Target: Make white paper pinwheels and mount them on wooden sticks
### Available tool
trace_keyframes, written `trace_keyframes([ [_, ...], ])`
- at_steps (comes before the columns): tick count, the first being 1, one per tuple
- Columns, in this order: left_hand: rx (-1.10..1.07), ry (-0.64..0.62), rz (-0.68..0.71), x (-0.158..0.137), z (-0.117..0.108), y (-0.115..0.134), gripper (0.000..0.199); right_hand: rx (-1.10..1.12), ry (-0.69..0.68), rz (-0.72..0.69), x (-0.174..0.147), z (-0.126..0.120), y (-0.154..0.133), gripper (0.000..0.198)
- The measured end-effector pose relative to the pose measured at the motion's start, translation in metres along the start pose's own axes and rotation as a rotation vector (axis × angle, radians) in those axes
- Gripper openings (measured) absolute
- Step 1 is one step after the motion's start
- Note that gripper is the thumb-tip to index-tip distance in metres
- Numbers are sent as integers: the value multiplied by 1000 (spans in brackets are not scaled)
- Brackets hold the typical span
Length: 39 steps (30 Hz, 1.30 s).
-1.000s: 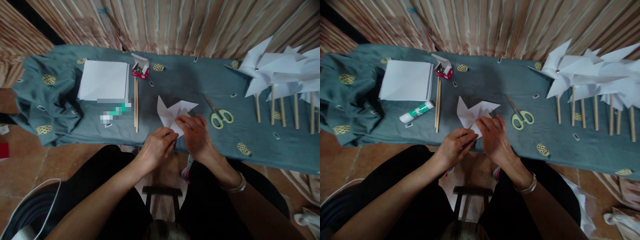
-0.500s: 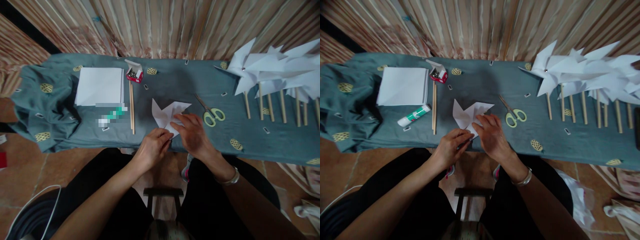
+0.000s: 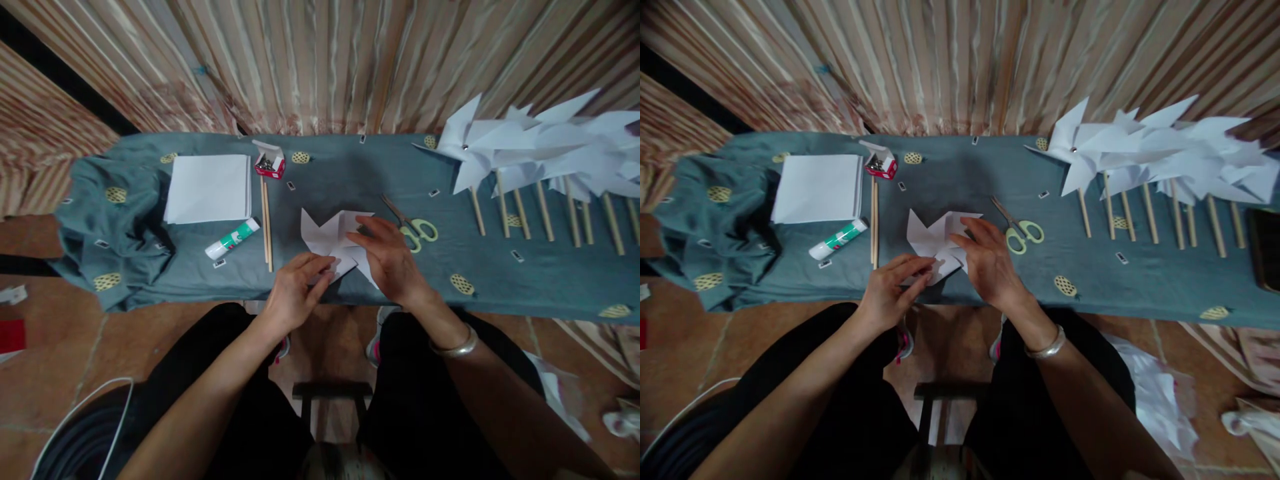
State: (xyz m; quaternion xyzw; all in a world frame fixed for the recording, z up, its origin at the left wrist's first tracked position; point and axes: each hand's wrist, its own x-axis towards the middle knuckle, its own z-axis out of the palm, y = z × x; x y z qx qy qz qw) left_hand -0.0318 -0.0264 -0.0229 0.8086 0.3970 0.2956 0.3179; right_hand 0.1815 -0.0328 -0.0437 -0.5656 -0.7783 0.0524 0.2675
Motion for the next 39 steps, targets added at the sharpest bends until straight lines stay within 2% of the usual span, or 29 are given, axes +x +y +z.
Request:
trace_keyframes([
  [7, 17, 147, -103, 7, -19, -6, 22, -181, -43, -53, -8, 7, -5, 38],
  [13, 15, 170, -170, 7, -25, -9, 23, -237, -130, -105, -2, 10, -14, 39],
  [18, 33, 195, -181, 9, -29, -12, 23, -203, -104, -139, -2, 15, -13, 38],
  [23, 32, 245, -208, 11, -31, -21, 28, -21, 13, 22, -5, 4, -1, 43],
  [26, -14, 267, -242, 12, -28, -29, 41, 62, 77, 141, -4, 1, 6, 43],
  [31, -144, 264, -330, 12, -19, -33, 58, 93, 79, 253, 3, 5, 9, 45],
  [39, -241, 225, -348, 11, -7, -33, 61, 321, 49, 472, 14, 3, 0, 51],
])
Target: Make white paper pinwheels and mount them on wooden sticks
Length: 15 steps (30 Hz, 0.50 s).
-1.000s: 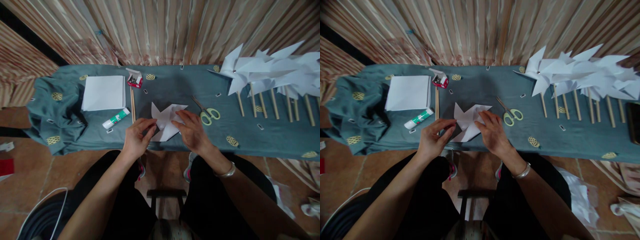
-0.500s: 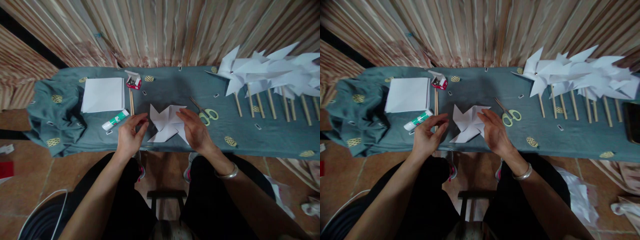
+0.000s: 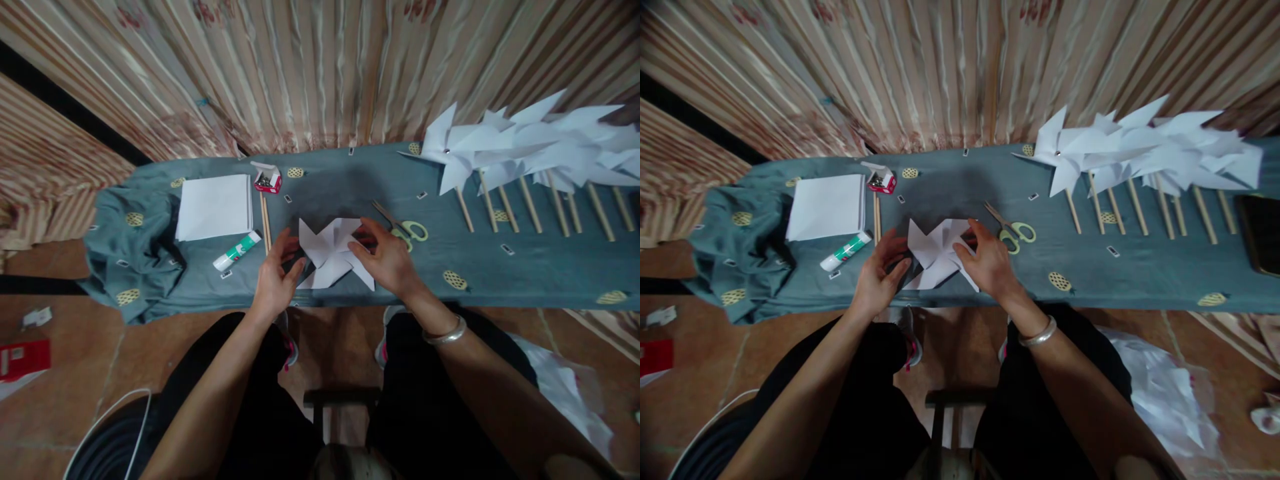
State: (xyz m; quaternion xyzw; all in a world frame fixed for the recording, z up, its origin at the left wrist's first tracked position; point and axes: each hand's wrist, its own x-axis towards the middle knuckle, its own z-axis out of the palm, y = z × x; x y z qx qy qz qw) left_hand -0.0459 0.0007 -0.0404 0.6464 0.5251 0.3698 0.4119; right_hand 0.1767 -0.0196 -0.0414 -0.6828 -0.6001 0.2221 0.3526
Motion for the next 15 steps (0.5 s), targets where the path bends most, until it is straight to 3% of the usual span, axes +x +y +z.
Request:
trace_keyframes([
  [10, -133, 7, 24, 3, 2, -18, 75, 384, 12, 156, -3, 19, -2, 63],
  [12, -236, 35, -36, 3, 3, -17, 82, 537, 22, 193, -2, 20, 0, 63],
  [15, -537, 115, -242, 4, 5, -5, 89, 783, 20, 266, 0, 19, 1, 62],
])
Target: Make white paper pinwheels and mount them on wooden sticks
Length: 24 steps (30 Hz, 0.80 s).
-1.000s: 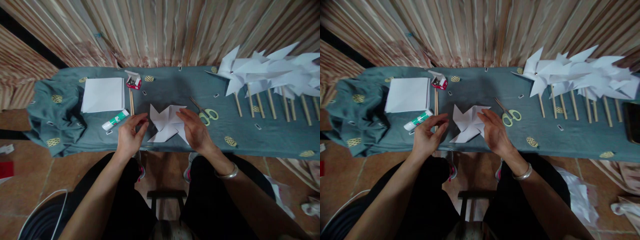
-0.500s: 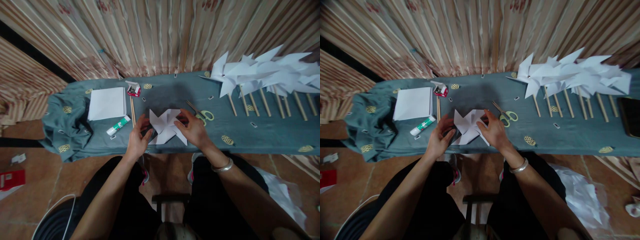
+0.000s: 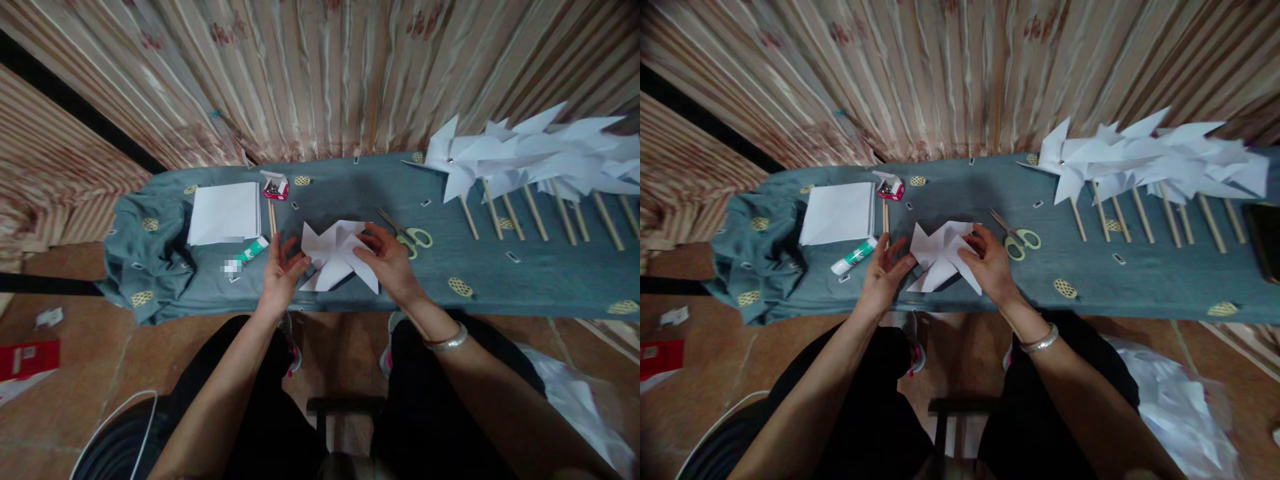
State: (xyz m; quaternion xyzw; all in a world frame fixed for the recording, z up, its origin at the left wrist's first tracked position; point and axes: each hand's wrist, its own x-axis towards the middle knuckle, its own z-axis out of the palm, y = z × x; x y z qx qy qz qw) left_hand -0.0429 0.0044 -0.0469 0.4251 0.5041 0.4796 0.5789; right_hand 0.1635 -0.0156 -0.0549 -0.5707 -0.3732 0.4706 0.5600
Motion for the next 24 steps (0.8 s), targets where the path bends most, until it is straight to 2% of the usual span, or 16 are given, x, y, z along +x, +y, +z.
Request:
trace_keyframes([
  [3, -267, 62, -190, -5, 10, 14, 89, 143, -14, 43, 0, -2, -4, 59],
  [8, -329, -103, -348, -13, 21, 29, 60, 185, -67, 30, -4, -5, -14, 55],
  [11, -293, -177, -362, -16, 25, 32, 45, 176, -98, 19, -7, -5, -21, 55],
  [16, -269, -235, -344, -17, 29, 33, 40, 159, -107, -43, -7, -6, -26, 53],
  [24, -213, -175, -254, -16, 32, 29, 42, 56, -157, -159, -4, -8, -26, 55],
])
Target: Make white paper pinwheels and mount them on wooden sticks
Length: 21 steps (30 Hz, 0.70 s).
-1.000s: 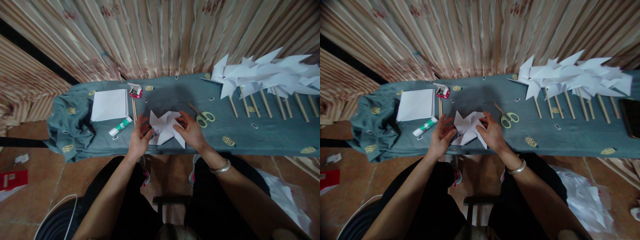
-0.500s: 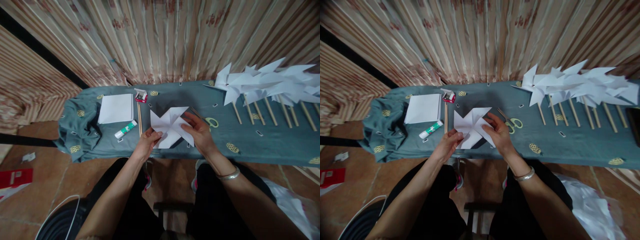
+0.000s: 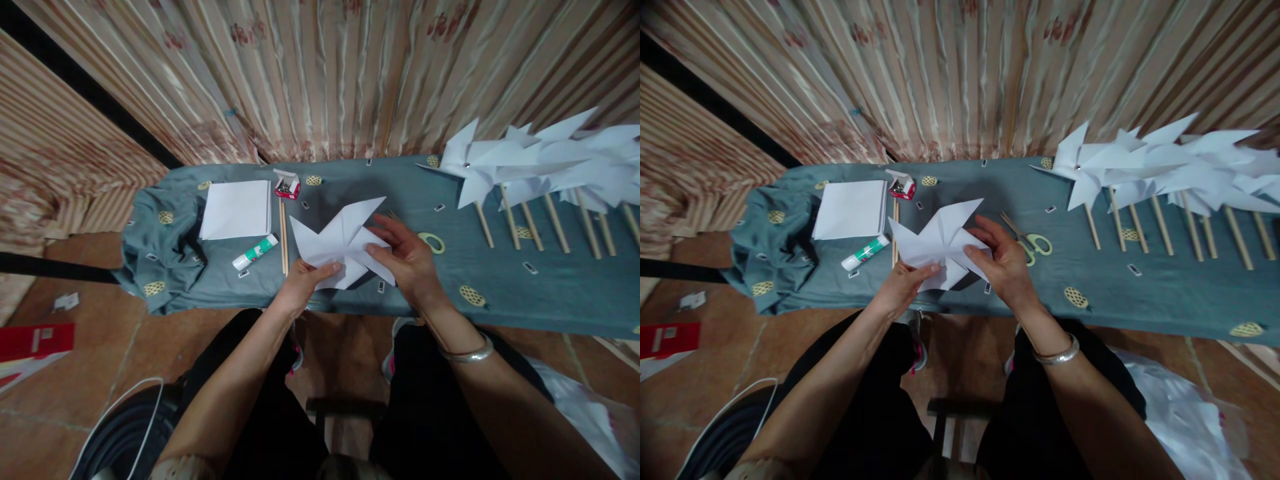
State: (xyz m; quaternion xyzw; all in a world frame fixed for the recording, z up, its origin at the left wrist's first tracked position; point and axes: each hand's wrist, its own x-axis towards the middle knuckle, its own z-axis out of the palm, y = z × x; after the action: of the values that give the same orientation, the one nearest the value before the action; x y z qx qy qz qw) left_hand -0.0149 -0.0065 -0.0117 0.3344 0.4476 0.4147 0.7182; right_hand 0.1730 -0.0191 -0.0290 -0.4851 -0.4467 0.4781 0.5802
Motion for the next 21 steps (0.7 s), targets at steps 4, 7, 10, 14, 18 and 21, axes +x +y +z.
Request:
trace_keyframes([
  [4, 150, -79, -26, -3, -1, 6, 40, 4, 0, -24, 4, -2, -5, 53],
  [7, 208, -106, 8, -4, -2, 9, 37, 22, -3, -24, 7, -3, -6, 55],
  [10, 186, -37, 113, -3, -1, 6, 33, 1, -22, -14, 8, 0, -4, 56],
  [14, 156, 90, 215, 1, 2, -1, 30, -68, -43, -55, 7, 4, -1, 59],
  [18, 116, 153, 251, 5, 2, -3, 30, -318, 85, -211, 0, 6, -9, 60],
  [21, 93, 171, 280, 7, 2, -1, 29, -570, 163, -376, -10, 8, -21, 37],
])
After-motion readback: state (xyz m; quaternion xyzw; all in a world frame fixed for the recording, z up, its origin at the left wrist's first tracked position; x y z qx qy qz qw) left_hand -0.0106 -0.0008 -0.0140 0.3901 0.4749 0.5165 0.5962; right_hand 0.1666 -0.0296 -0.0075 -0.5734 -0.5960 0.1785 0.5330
